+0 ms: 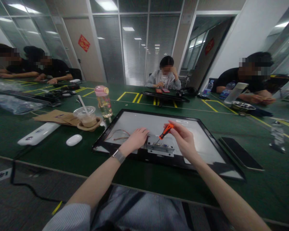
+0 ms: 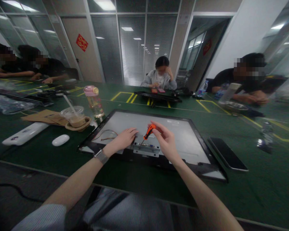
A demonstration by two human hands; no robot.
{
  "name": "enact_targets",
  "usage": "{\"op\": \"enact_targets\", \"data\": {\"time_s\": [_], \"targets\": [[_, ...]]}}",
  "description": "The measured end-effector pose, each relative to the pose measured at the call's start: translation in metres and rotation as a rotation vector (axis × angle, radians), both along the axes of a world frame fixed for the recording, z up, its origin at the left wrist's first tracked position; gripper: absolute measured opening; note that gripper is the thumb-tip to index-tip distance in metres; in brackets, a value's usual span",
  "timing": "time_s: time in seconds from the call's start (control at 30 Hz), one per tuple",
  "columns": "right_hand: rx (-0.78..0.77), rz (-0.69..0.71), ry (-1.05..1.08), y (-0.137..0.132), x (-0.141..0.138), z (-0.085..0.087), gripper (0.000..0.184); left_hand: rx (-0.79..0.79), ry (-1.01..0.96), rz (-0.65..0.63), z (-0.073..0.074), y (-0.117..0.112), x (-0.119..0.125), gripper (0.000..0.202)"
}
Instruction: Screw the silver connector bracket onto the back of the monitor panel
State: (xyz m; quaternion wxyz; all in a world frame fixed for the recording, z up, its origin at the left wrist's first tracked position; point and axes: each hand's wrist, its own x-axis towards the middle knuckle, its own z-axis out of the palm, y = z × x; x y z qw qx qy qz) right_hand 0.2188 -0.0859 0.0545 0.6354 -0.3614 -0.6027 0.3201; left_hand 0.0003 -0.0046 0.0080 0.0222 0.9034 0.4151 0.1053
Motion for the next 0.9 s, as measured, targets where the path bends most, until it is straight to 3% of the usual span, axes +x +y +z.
{"op": "enact_targets", "data": {"time_s": [0.33, 0.57, 0.9], "targets": [[-0.151, 0.21, 0.235, 0.0058, 0.0032, 0.0041, 0.021, 0.0, -0.002, -0.009, 0.0011, -0.0008, -0.0008, 0.038], [-0.15, 0.265, 0.248, 0.0036, 0.0037, 0.0056, 0.015, -0.004, -0.01, 0.0, 0.0012, -0.0016, -0.0012, 0.038], [-0.089, 0.152, 0.121, 0.0051, 0.0015, 0.0019, 0.026, -0.007, -0.003, 0.002, 0.0045, -0.0029, -0.0006, 0.037]]}}
